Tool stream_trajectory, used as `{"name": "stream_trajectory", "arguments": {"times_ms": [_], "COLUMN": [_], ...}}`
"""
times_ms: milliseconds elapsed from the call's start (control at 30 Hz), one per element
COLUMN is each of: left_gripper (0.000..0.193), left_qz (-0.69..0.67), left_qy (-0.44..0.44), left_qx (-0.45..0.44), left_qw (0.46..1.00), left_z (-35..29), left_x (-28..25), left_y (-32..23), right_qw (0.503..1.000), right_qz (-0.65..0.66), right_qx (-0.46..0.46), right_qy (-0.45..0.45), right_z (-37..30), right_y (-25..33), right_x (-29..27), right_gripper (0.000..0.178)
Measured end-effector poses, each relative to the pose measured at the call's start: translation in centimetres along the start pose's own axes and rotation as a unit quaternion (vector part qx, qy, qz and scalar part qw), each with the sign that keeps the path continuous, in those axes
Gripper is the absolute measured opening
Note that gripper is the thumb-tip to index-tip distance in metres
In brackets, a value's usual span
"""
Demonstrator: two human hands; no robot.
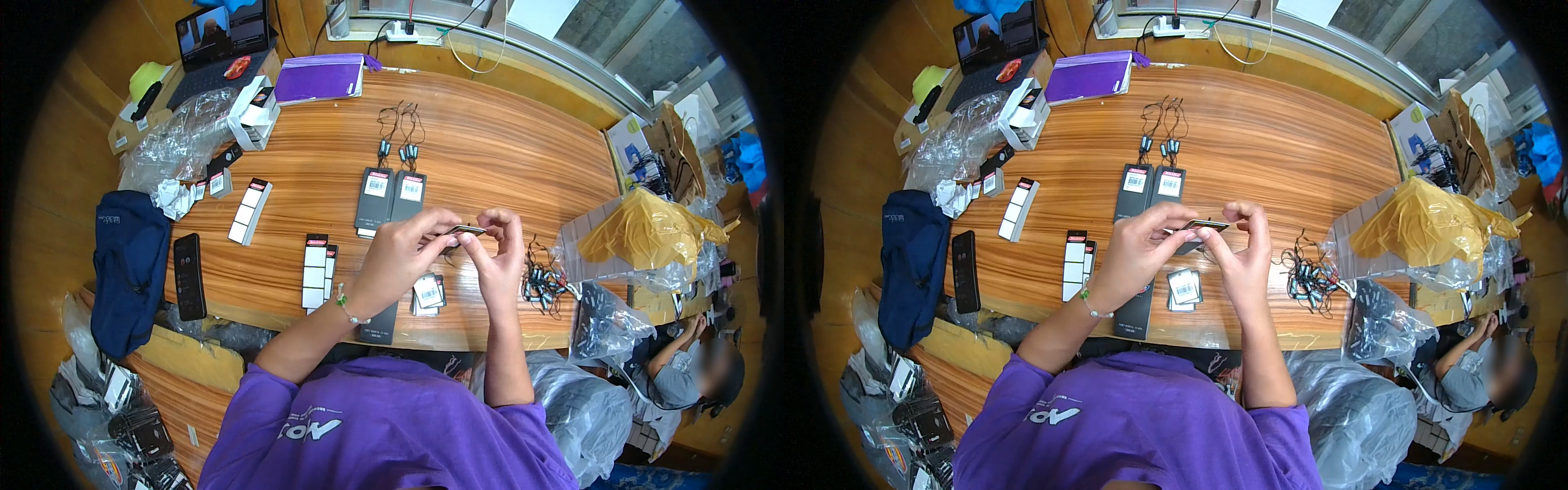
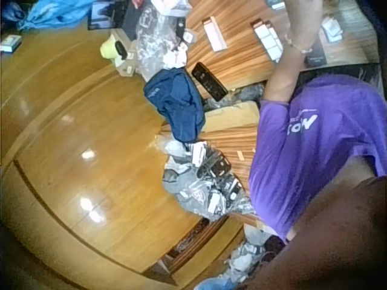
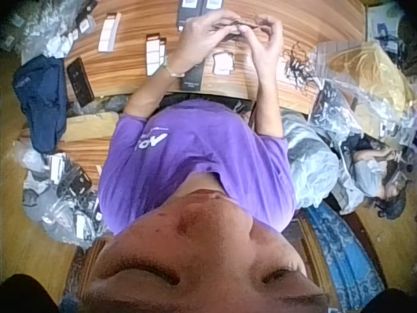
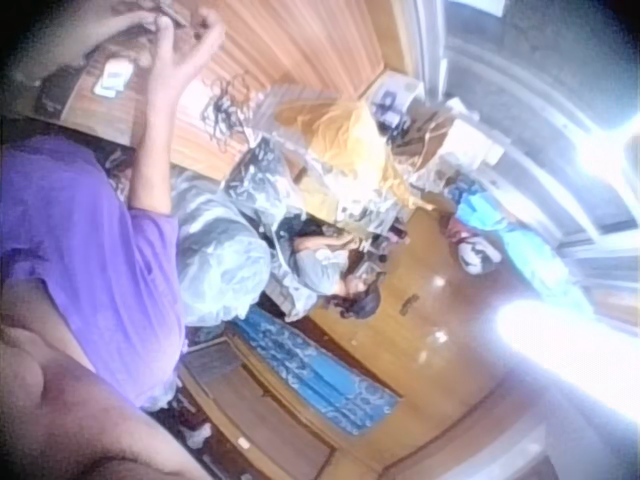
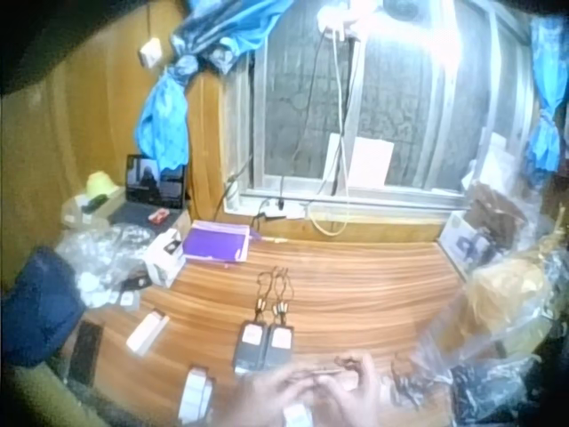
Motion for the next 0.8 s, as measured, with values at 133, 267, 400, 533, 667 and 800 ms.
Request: {"name": "stream_trajectory", "arguments": {"times_ms": [133, 267, 400, 533, 667, 800], "left_gripper": [0.014, 0.014, 0.015, 0.016, 0.024, 0.03], "left_qz": [0.098, 0.192, 0.211, 0.192, 0.165, 0.175], "left_qy": [0.008, -0.008, 0.027, 0.011, 0.021, 0.051], "left_qx": [0.081, 0.208, 0.252, 0.211, 0.141, 0.083], "left_qw": [0.992, 0.959, 0.944, 0.958, 0.976, 0.98], "left_z": [0.0, -0.3, -0.5, 0.0, 0.4, -0.3], "left_x": [0.0, 0.2, 0.8, 0.4, 0.0, -2.3], "left_y": [-1.6, -3.3, -3.6, -2.0, -0.8, -0.5], "right_qw": [0.987, 0.945, 0.931, 0.904, 0.889, 0.895], "right_qz": [0.062, 0.232, 0.291, 0.42, 0.456, 0.443], "right_qx": [0.036, 0.164, 0.183, 0.078, 0.02, 0.035], "right_qy": [0.145, 0.161, 0.121, -0.029, 0.019, 0.036], "right_z": [0.4, 0.1, 0.4, 3.4, 4.2, 3.4], "right_y": [-1.0, -2.1, -2.6, 0.4, 2.2, 2.3], "right_x": [0.7, 1.1, 0.5, -2.7, -1.9, -0.9], "right_gripper": [0.018, 0.01, 0.006, 0.008, 0.007, 0.007]}}
Point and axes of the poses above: each hand's wrist, its own z-axis towards the middle knuckle, its own x-axis out of the palm, y = z × x, the point moved 8 cm from there along z, towards the middle knuckle, and after that the axes turned 2 degrees about -x, right-handed, at the moved point
